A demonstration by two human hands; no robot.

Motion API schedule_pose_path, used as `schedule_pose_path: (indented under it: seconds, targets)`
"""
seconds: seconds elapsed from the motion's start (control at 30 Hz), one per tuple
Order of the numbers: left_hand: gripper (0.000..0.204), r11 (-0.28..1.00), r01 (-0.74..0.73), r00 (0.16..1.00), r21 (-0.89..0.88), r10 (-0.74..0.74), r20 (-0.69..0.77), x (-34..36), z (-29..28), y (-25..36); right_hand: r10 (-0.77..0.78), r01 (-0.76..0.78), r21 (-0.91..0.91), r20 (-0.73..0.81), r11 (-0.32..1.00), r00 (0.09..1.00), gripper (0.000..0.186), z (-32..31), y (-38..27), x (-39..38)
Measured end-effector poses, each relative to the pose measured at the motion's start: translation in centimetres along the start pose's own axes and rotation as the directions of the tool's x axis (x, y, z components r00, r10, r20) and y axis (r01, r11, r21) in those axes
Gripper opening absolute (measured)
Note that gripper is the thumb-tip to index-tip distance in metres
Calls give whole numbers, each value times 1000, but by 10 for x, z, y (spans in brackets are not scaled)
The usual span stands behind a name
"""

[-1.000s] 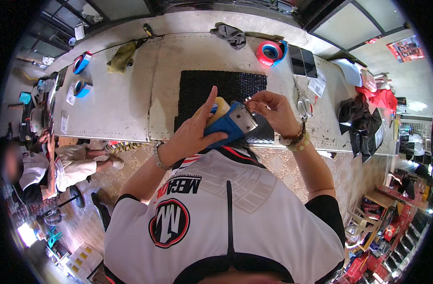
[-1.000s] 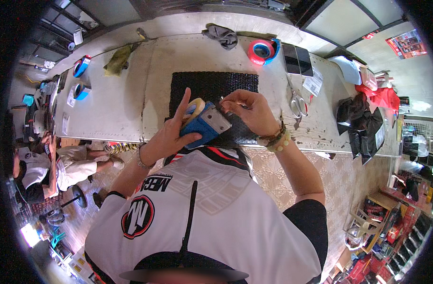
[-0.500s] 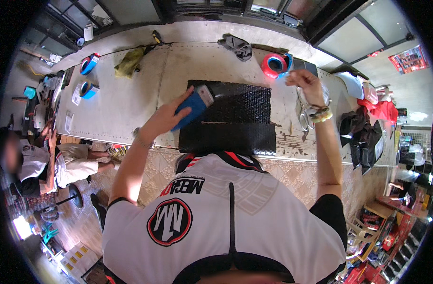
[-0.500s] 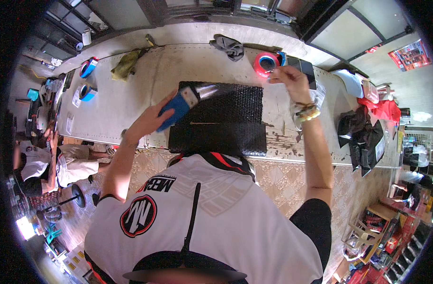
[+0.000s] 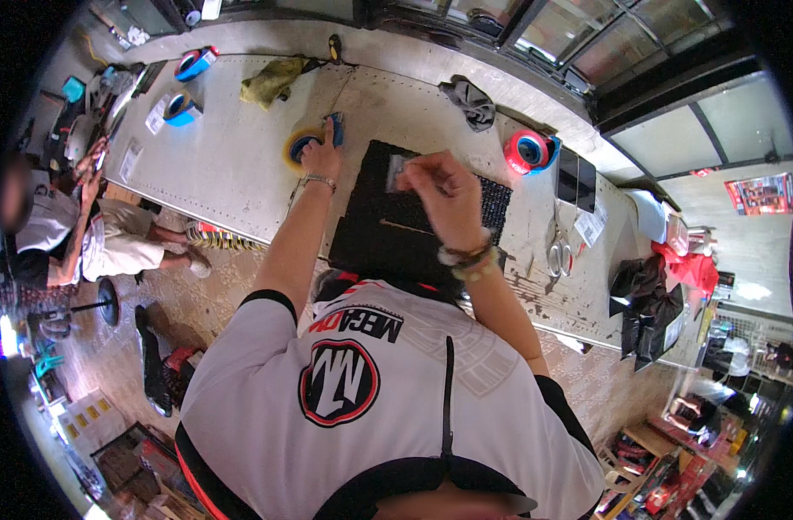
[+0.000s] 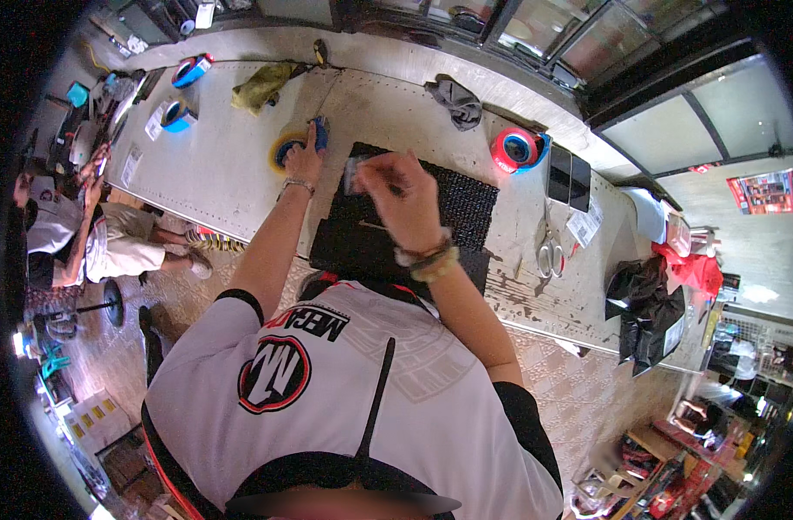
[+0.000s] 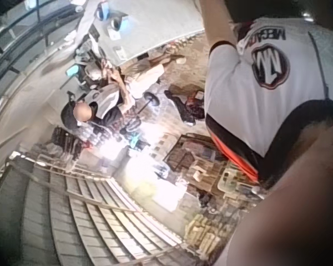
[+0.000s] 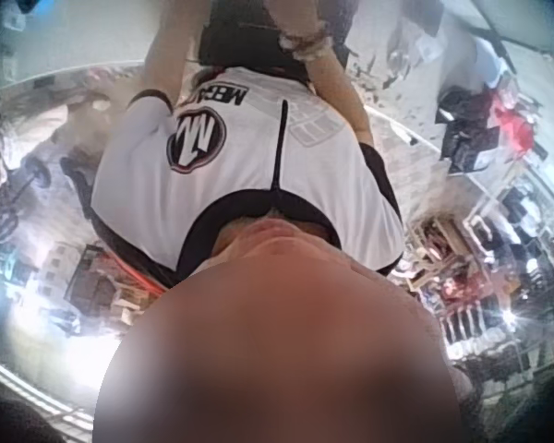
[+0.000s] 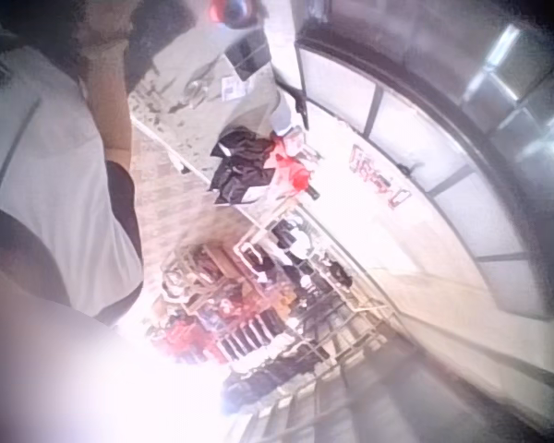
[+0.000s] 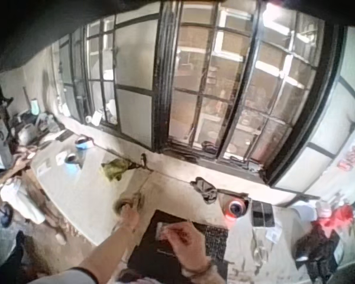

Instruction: The person cuts a cardboard box, wraps it in bubble wrap, and places it into a black plastic shipping bag. They seal the bag with tape, affix a shipping label, and place the finished parcel on the counter.

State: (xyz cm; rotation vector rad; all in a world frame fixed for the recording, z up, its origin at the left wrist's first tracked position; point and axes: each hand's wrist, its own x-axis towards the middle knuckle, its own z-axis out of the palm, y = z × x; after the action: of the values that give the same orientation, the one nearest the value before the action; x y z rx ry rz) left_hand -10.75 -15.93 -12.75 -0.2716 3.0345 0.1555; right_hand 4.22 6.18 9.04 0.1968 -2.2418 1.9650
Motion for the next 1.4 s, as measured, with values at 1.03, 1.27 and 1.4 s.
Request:
schedule_pose_path:
  seconds: [1.03,1.27,1.4]
  targets:
    - [23,507,56,764,-860,533,364,-157,-69,9,150,-297,-155,-596,942,789,29,-77,147,-138]
    - [28,607,-270,843,-747,524,121,-153,-35,27,-53,-337,-521,-597,784,800,34,-62,190,-143]
    - [30,695,-430,847,-577,531,8,-150,-29,31,-105,-460,-739,-575,493,811,39,-57,184,-148]
